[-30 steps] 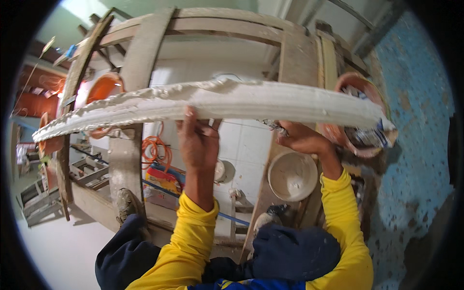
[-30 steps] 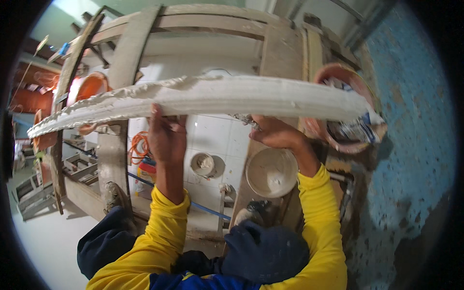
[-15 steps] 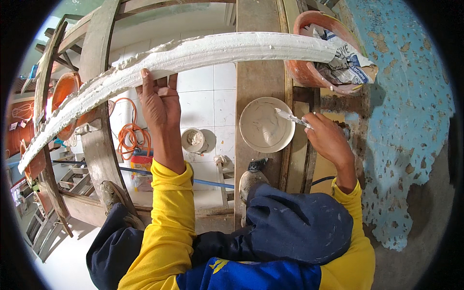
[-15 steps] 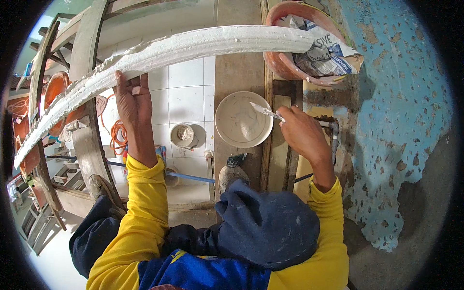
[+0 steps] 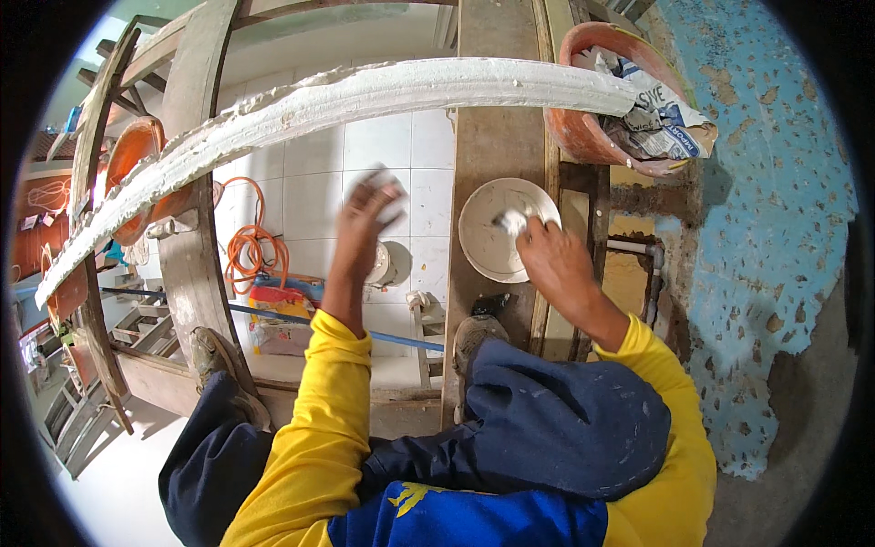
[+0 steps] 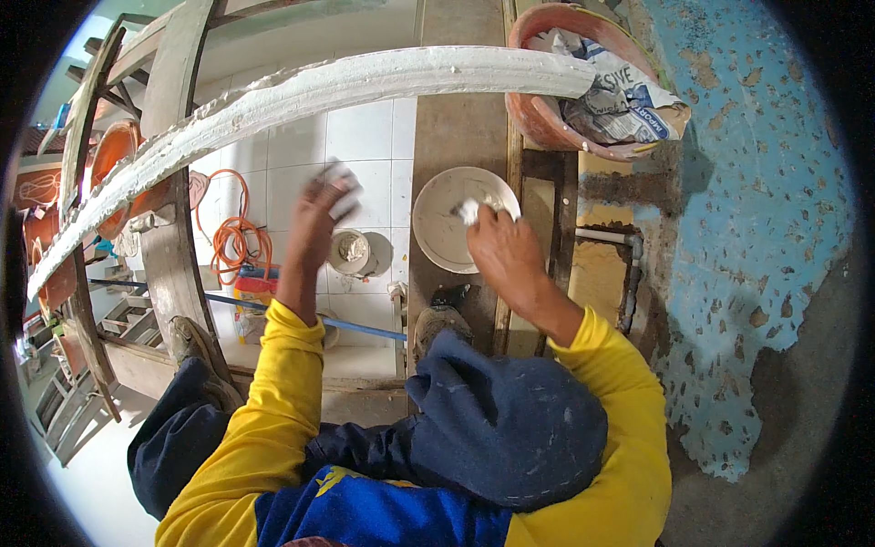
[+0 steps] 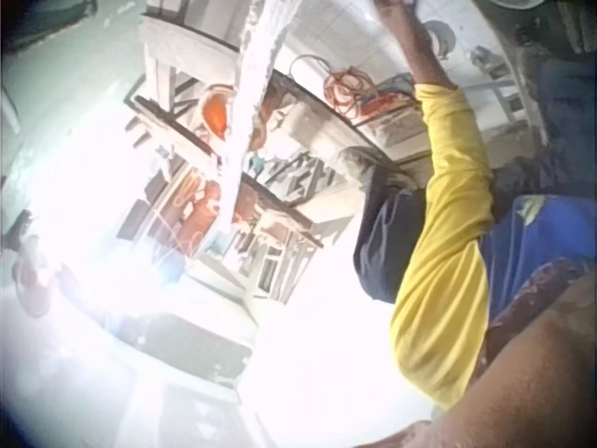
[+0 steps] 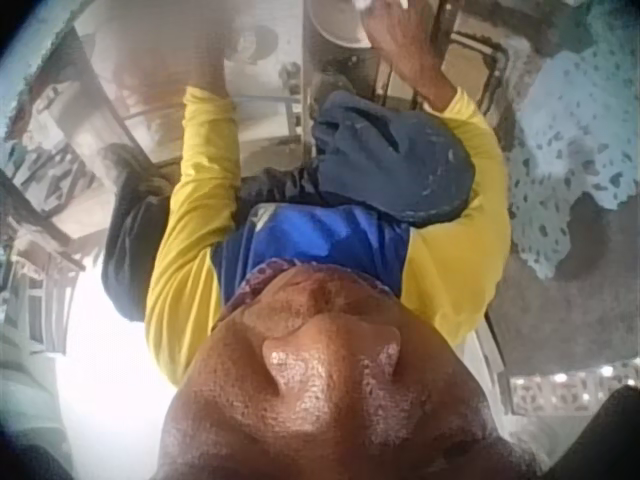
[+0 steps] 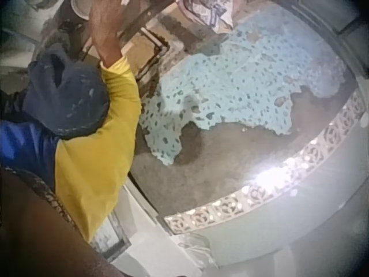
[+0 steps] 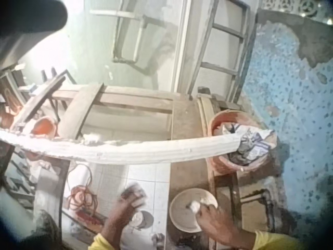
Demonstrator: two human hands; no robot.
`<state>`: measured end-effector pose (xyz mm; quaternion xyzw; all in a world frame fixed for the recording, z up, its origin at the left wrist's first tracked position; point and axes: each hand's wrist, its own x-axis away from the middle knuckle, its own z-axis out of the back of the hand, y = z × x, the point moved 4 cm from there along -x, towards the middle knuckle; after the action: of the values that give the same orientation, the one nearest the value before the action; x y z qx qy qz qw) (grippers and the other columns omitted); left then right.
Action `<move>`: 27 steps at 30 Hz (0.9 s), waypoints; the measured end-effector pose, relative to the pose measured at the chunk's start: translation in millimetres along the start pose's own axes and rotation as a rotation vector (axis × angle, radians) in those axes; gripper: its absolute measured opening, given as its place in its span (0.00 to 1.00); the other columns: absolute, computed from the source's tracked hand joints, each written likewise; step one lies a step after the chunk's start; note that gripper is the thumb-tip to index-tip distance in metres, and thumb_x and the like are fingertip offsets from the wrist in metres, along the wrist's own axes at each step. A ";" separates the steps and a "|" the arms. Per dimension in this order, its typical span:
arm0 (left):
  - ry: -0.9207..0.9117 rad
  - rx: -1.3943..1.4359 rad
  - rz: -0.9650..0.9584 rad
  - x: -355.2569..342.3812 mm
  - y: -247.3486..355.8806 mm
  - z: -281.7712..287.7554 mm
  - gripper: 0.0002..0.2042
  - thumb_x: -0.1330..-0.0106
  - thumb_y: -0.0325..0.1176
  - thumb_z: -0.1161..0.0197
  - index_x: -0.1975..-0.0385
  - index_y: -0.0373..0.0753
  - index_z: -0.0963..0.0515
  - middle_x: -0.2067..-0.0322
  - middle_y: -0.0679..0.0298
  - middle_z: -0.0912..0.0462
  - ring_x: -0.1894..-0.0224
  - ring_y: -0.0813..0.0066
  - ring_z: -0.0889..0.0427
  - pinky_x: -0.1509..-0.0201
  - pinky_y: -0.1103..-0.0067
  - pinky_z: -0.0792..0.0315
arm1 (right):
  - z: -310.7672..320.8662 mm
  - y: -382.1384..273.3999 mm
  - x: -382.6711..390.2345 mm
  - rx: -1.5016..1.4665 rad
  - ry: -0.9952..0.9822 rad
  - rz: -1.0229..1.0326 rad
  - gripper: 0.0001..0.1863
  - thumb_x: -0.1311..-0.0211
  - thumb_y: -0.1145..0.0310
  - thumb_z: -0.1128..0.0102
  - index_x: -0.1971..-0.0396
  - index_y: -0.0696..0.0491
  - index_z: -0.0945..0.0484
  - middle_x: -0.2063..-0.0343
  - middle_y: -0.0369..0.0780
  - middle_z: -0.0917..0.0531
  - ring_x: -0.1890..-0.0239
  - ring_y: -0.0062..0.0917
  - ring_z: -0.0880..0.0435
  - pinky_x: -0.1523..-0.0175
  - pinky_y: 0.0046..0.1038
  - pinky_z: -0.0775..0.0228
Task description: The person applies a white plaster-like substance to a long, curved molding piece using a trowel. They repeatedly scoop material from a bowl and spread it along the molding's surface, smoothing it with the tool.
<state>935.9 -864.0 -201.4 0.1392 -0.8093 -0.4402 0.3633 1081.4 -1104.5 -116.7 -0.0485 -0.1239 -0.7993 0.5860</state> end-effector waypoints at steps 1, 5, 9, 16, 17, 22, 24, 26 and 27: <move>-0.084 -0.127 0.148 4.7 -22.5 -6.3 0.29 0.27 0.40 0.35 0.30 0.40 0.34 0.42 0.55 0.23 0.41 0.60 0.20 0.36 0.62 0.24 | 4.0 -1.7 5.5 -0.030 -0.038 -0.008 0.06 0.42 0.72 0.41 0.70 0.53 0.16 0.64 0.42 0.19 0.60 0.36 0.15 0.60 0.38 0.20; -0.348 -0.287 0.347 25.8 -64.7 -41.6 0.34 0.31 0.42 0.30 0.27 0.42 0.35 0.42 0.54 0.24 0.42 0.63 0.20 0.42 0.67 0.20 | 16.2 13.3 11.8 -0.083 -0.037 -0.089 0.06 0.42 0.72 0.40 0.68 0.56 0.17 0.64 0.44 0.20 0.60 0.37 0.14 0.61 0.39 0.18; -0.403 -0.230 0.313 26.4 -68.2 -59.3 0.35 0.34 0.34 0.26 0.28 0.40 0.34 0.40 0.56 0.26 0.41 0.64 0.22 0.45 0.71 0.18 | -2.7 25.9 26.0 -0.071 -0.057 -0.181 0.06 0.40 0.73 0.41 0.65 0.57 0.19 0.63 0.45 0.20 0.62 0.40 0.14 0.61 0.40 0.17; -0.345 -0.146 0.162 36.8 -73.5 -71.6 0.34 0.38 0.26 0.26 0.30 0.45 0.28 0.38 0.56 0.26 0.39 0.63 0.23 0.36 0.70 0.25 | 9.4 15.7 56.4 -0.436 -0.140 -0.293 0.08 0.37 0.72 0.44 0.61 0.58 0.19 0.62 0.49 0.19 0.63 0.47 0.13 0.59 0.47 0.19; -0.362 -0.216 0.079 37.2 -69.7 -74.7 0.33 0.38 0.25 0.26 0.31 0.43 0.28 0.37 0.57 0.26 0.39 0.65 0.24 0.37 0.71 0.24 | 14.2 28.5 55.4 -0.399 -0.055 -0.356 0.08 0.36 0.72 0.45 0.61 0.58 0.19 0.62 0.50 0.19 0.63 0.48 0.13 0.59 0.47 0.19; -0.437 -0.649 -0.311 51.5 -37.5 -105.4 0.34 0.42 0.24 0.23 0.33 0.46 0.26 0.39 0.61 0.27 0.36 0.69 0.27 0.37 0.72 0.23 | -13.7 34.5 76.3 -0.283 -0.251 -0.507 0.10 0.34 0.71 0.46 0.57 0.58 0.20 0.63 0.54 0.16 0.60 0.50 0.14 0.56 0.50 0.23; -0.460 -0.541 -0.224 60.6 -36.3 -114.5 0.34 0.43 0.23 0.23 0.33 0.46 0.25 0.40 0.62 0.29 0.37 0.70 0.27 0.36 0.72 0.21 | -25.2 15.6 85.9 -0.631 -0.186 -0.391 0.11 0.30 0.71 0.49 0.56 0.60 0.21 0.63 0.55 0.16 0.59 0.50 0.14 0.58 0.51 0.24; -0.504 -0.452 -0.161 64.0 -39.8 -118.8 0.33 0.43 0.20 0.25 0.34 0.46 0.25 0.41 0.63 0.32 0.37 0.70 0.27 0.34 0.71 0.20 | -35.4 5.2 91.1 -0.832 0.010 -0.270 0.11 0.27 0.70 0.50 0.56 0.62 0.23 0.68 0.53 0.15 0.66 0.40 0.11 0.66 0.44 0.25; -0.502 -0.469 -0.168 64.5 -40.9 -115.8 0.34 0.43 0.20 0.25 0.34 0.45 0.25 0.41 0.63 0.32 0.37 0.70 0.27 0.34 0.71 0.20 | -25.2 5.7 82.6 -0.963 -0.138 -0.340 0.11 0.27 0.69 0.49 0.56 0.62 0.23 0.69 0.50 0.16 0.69 0.35 0.13 0.68 0.40 0.26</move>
<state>969.4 -993.3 -164.3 0.0054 -0.7359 -0.6630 0.1376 1063.0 -1188.9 -121.8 -0.3448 0.2136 -0.8446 0.3494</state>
